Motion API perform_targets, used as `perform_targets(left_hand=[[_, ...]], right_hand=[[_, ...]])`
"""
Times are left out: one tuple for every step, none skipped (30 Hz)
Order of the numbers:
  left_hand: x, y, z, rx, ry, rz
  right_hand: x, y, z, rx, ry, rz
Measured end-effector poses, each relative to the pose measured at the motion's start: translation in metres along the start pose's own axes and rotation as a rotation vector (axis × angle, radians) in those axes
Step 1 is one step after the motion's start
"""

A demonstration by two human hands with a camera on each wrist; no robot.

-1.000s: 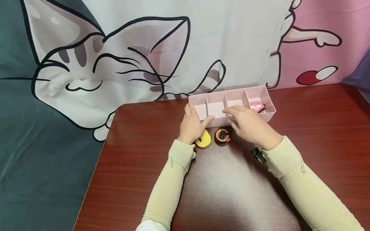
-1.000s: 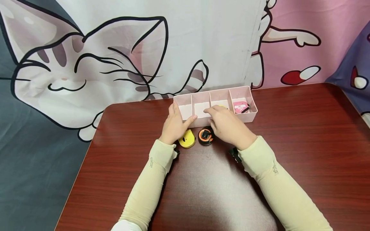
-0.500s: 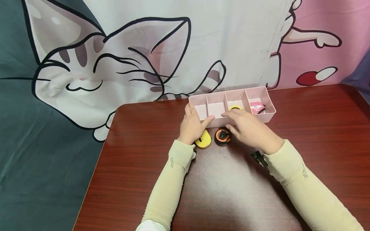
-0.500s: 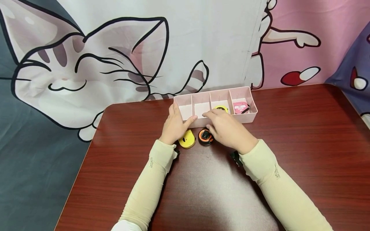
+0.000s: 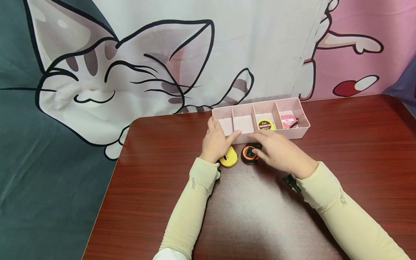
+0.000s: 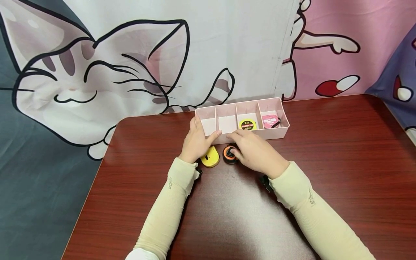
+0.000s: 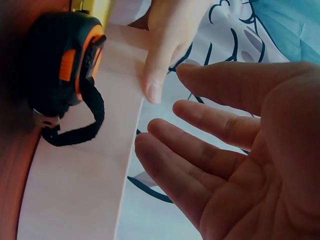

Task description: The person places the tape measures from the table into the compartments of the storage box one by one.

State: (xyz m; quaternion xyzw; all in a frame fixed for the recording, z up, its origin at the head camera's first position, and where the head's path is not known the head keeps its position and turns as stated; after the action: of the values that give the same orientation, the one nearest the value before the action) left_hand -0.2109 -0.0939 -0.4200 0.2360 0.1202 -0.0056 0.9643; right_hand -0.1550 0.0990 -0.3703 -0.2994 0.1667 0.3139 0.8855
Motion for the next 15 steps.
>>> perform_targets(left_hand=[[0.000, 0.000, 0.000, 0.000, 0.000, 0.000], [0.000, 0.000, 0.000, 0.002, 0.001, 0.001], [0.000, 0.000, 0.000, 0.005, 0.001, 0.003], [0.000, 0.000, 0.000, 0.007, 0.001, 0.005], [0.000, 0.000, 0.000, 0.008, 0.001, 0.007], [0.001, 0.000, 0.000, 0.010, 0.000, 0.008], [0.001, 0.000, 0.000, 0.012, -0.001, 0.010], [0.001, 0.000, 0.000, 0.012, -0.002, 0.011], [0.001, 0.000, 0.000, 0.014, -0.002, 0.012], [0.001, 0.000, 0.000, 0.014, -0.003, 0.011], [0.001, 0.000, 0.000, 0.013, -0.004, 0.010], [0.001, 0.000, -0.001, 0.013, -0.003, 0.010], [0.001, 0.000, 0.000, 0.012, -0.004, 0.010], [0.001, 0.000, 0.000, 0.011, -0.004, 0.009], [0.001, 0.000, 0.000, 0.010, -0.002, 0.008]], right_hand=[[0.001, 0.000, -0.001, 0.001, -0.001, 0.000], [0.001, 0.000, -0.002, 0.004, -0.004, 0.001], [0.002, -0.001, -0.003, 0.007, -0.007, 0.001], [0.003, -0.001, -0.004, 0.011, -0.009, 0.002], [0.004, -0.001, -0.005, 0.015, -0.011, 0.005], [0.005, -0.001, -0.006, 0.017, -0.014, 0.006], [0.006, -0.001, -0.007, 0.021, -0.015, 0.010], [0.007, -0.001, -0.009, 0.021, -0.017, 0.014], [0.008, -0.001, -0.010, 0.021, -0.019, 0.016], [0.008, 0.000, -0.010, 0.020, -0.021, 0.018], [0.009, 0.000, -0.012, 0.018, -0.023, 0.019], [0.010, 0.000, -0.012, 0.017, -0.025, 0.021], [0.011, 0.001, -0.013, 0.017, -0.028, 0.023], [0.012, 0.001, -0.014, 0.018, -0.030, 0.025], [0.012, 0.001, -0.014, 0.019, -0.031, 0.027]])
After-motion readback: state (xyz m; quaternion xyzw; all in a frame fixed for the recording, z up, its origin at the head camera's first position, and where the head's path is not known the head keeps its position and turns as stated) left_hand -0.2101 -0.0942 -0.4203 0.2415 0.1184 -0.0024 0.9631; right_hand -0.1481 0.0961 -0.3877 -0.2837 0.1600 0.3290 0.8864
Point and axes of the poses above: each hand's wrist, its own x-axis away from the middle knuckle, its own z-axis out of the back of the hand, y = z × x, the point moved 3 cm from there along -x, towards the middle knuckle, and after that the axes turned 15 degrees about y, right-handed, at the moved point
